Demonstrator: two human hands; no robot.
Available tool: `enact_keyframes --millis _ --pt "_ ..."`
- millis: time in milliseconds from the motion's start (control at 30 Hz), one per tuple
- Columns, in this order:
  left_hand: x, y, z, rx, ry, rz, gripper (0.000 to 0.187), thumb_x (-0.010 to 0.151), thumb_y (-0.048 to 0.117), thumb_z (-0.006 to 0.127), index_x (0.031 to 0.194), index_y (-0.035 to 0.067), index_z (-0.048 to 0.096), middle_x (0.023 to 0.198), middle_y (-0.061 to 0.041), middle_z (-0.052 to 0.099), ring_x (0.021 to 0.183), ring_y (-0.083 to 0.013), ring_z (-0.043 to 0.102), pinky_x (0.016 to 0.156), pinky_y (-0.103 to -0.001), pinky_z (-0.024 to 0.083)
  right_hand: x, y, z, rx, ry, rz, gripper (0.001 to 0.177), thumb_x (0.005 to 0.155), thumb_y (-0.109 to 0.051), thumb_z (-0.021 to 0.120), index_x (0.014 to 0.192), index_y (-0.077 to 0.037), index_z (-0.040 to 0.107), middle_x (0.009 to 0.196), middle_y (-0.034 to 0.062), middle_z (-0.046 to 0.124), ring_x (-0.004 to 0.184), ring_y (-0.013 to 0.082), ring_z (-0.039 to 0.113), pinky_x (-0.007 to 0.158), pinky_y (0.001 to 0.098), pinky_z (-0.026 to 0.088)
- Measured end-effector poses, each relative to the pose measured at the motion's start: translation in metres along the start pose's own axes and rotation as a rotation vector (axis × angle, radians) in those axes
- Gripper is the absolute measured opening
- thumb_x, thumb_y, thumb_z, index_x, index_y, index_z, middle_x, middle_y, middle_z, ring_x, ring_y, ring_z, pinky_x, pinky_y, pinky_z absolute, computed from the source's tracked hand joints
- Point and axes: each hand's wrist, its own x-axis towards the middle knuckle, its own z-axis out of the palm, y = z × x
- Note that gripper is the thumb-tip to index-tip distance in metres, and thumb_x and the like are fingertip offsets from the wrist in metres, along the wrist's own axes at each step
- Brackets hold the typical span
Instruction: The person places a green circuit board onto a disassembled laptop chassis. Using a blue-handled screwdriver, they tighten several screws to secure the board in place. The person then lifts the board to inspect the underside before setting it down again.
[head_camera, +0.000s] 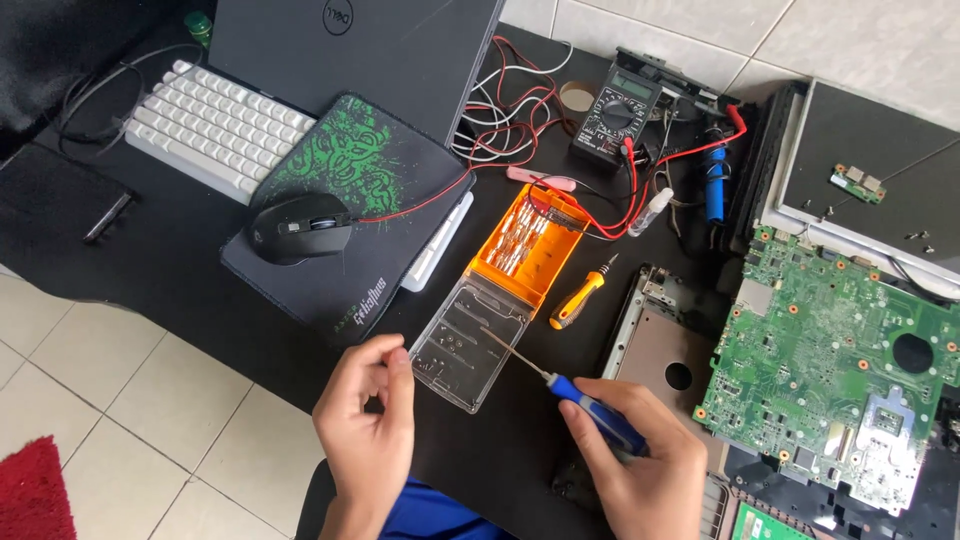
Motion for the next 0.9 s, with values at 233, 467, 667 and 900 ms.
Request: enact_keyframes --millis 233,467,667,900 --pt "-0.035 0.036 0.025 -0.143 -0.044 0.086 0.010 0.095 0.008 0.065 0.101 0.009 0.072 0.069 0.001 0.062 0.052 -0.0072 0.048 0.049 -0.022 0.041 -0.011 0.013 -0.025 0.001 0.055 0.084 0.012 0.082 -0.021 0.082 0.089 -0.011 0.083 0.087 -0.0020 0.080 0.077 0.0087 0.067 0.067 0.0236 0.049" --pt "-0.052 0.040 0.050 -0.273 -0.259 0.149 0.011 0.097 0.011 0.062 0.100 0.007 0.072 0.069 0.001 0.058 0.052 -0.0077 0.042 0.047 -0.023 0.038 -0.020 0.023 -0.041 -0.042 0.169 0.241 0.013 0.079 -0.016 0.084 0.087 -0.007 0.083 0.093 0.0028 0.082 0.087 0.0122 0.070 0.079 0.0252 0.049" --pt "-0.046 0.035 0.047 -0.202 -0.394 0.122 0.013 0.097 0.012 0.061 0.096 0.008 0.073 0.065 0.002 0.055 0.048 -0.0070 0.040 0.045 -0.023 0.036 -0.016 0.026 -0.043 0.026 0.145 0.247 0.014 0.078 -0.014 0.084 0.088 -0.005 0.084 0.092 0.0044 0.081 0.087 0.0142 0.071 0.081 0.0261 0.049" --pt "-0.050 0.035 0.050 -0.185 -0.379 0.102 0.010 0.094 0.011 0.064 0.093 0.008 0.074 0.064 0.003 0.060 0.043 -0.0039 0.040 0.044 -0.020 0.038 -0.013 0.030 -0.047 0.036 0.095 0.377 0.016 0.077 -0.019 0.085 0.088 -0.008 0.088 0.093 0.0017 0.085 0.090 0.0128 0.073 0.081 0.0278 0.053"
